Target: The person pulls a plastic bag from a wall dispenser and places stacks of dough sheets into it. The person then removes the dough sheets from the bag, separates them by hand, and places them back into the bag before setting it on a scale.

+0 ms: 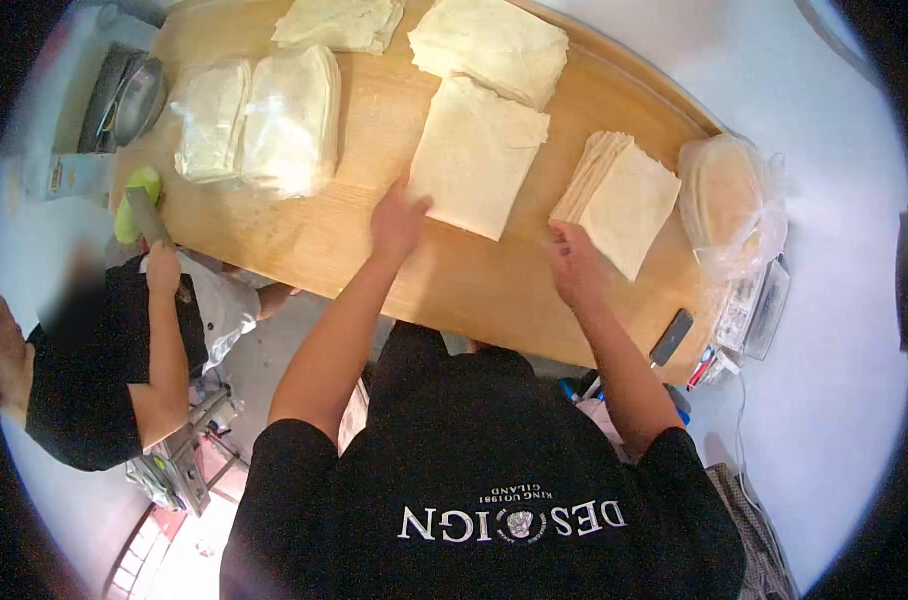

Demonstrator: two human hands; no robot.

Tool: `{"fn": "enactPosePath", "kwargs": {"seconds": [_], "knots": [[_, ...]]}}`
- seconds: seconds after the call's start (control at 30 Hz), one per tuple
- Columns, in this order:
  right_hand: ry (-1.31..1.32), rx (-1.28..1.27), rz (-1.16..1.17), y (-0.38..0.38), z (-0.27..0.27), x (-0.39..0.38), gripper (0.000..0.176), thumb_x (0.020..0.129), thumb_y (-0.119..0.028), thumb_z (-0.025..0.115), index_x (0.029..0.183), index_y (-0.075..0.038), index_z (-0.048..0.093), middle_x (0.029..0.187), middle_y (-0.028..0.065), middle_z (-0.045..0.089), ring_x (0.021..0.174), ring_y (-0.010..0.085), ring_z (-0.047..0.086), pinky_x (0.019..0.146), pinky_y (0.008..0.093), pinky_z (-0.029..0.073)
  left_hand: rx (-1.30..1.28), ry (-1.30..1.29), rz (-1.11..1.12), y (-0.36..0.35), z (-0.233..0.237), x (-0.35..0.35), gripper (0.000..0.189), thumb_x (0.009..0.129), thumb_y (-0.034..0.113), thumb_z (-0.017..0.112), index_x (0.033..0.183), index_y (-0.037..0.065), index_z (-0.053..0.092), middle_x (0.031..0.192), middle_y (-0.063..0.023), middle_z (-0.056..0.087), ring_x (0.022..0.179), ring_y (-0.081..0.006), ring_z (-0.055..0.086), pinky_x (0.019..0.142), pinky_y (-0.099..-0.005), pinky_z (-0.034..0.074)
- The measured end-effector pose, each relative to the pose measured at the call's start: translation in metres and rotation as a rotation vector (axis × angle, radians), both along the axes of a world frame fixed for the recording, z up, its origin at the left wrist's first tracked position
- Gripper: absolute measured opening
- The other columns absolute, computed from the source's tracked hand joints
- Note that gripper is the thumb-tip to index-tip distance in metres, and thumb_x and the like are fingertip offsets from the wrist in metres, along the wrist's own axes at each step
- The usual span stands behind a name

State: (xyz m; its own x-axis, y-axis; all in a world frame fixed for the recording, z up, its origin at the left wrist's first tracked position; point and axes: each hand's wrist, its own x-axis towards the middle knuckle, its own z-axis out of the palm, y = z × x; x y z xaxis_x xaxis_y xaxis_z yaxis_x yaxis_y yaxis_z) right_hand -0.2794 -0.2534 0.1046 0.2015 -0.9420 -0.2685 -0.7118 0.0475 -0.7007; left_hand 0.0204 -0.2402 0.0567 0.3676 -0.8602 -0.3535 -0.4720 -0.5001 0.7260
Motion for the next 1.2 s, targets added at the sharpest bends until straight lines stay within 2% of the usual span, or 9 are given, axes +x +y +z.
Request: {"fn": "enactPosePath", "kwargs": {"seconds": [0.3,0.47,0.53,0.7,0.77,0.83,0.9,1.03,1.2], "knots": [[-0.208,0.279,-0.188,-0.015,-0.099,0.067,0.041,0.089,-0.029,0.062,0.118,0.0,0.058,0.09,0.0088,0.064,0.081,0.017,0.059,0.073,0.0297,0.048,-0.094,0.261,0.08,0.005,0.006,0.011,0.058,0.084,0.026,0.069,0.131,-0.001,0.05,0.124,-0.0218,0.06,0.115,-0.0307,0.058,0.095,-0.0372,0.045],[-0.197,0.496,0.014,-0.002,-0.024,0.019,0.027,0.092,-0.025,0.06,0.108,-0.003,0.064,0.083,0.0034,0.063,0.074,0.0133,0.057,0.071,0.0286,0.048,-0.122,0.118,0.063,0.008,0.02,0.047,0.049,0.083,0.025,0.07,0.124,0.001,0.056,0.116,-0.0196,0.063,0.109,-0.0284,0.061,0.092,-0.0363,0.047],[-0.186,0.343,0.074,0.021,-0.047,-0.014,0.027,0.091,-0.023,0.061,0.107,-0.002,0.066,0.085,0.0055,0.066,0.075,0.0139,0.061,0.073,0.0303,0.051,-0.211,0.029,0.049,-0.037,0.055,0.082,0.046,0.083,0.025,0.07,0.121,0.002,0.058,0.114,-0.0188,0.064,0.107,-0.0278,0.062,0.092,-0.0363,0.048],[-0.192,0.574,-0.122,0.058,-0.052,-0.051,0.026,0.087,-0.012,0.065,0.108,0.003,0.065,0.085,0.0101,0.067,0.072,0.0163,0.064,0.064,0.0283,0.052,-0.61,-0.015,0.025,-0.136,0.138,0.164,0.037,0.083,0.023,0.069,0.114,0.003,0.064,0.107,-0.0149,0.068,0.1,-0.0251,0.065,0.087,-0.0353,0.05],[-0.015,0.381,0.0,0.075,-0.075,-0.081,0.025,0.087,-0.009,0.063,0.108,0.004,0.065,0.082,0.0111,0.067,0.068,0.0176,0.065,0.062,0.0288,0.053,-0.682,-0.2,0.024,-0.192,0.178,0.195,0.035,0.081,0.018,0.071,0.113,0.004,0.064,0.105,-0.0152,0.067,0.095,-0.0279,0.065,0.083,-0.0364,0.052],[-0.254,0.572,-0.386,0.089,-0.036,-0.077,0.029,0.084,-0.015,0.067,0.103,0.006,0.064,0.09,0.0166,0.068,0.075,0.0208,0.066,0.064,0.0318,0.054,-0.888,-0.291,0.115,-0.226,0.243,0.204,0.039,0.078,0.016,0.074,0.114,0.005,0.063,0.106,-0.0141,0.064,0.096,-0.0303,0.063,0.083,-0.0374,0.051],[-0.218,0.504,-0.389,0.106,-0.034,-0.09,0.025,0.082,-0.008,0.066,0.103,0.006,0.064,0.083,0.0164,0.067,0.066,0.0226,0.065,0.057,0.0303,0.053,-0.969,-0.391,0.309,-0.267,0.269,0.222,0.044,0.075,0.016,0.076,0.115,0.007,0.062,0.106,-0.0134,0.061,0.097,-0.0327,0.062,0.085,-0.0398,0.05],[-0.428,0.596,-0.639,0.145,-0.041,-0.107,0.026,0.082,-0.005,0.065,0.106,0.005,0.062,0.077,0.0132,0.064,0.059,0.0219,0.061,0.051,0.029,0.05,-0.934,-0.531,0.439,-0.327,0.265,0.255,0.042,0.077,0.017,0.074,0.116,0.008,0.063,0.109,-0.0141,0.059,0.101,-0.0333,0.061,0.087,-0.0417,0.049],[-0.343,0.564,-0.464,0.186,-0.013,-0.099,0.013,0.089,-0.012,0.059,0.09,0.001,0.057,0.072,0.0093,0.058,0.058,0.0184,0.055,0.045,0.0271,0.041,-0.85,-0.64,0.372,-0.348,0.249,0.279,0.021,0.083,0.026,0.066,0.092,0.009,0.073,0.088,-0.0178,0.066,0.086,-0.037,0.063,0.076,-0.0443,0.049]]}}
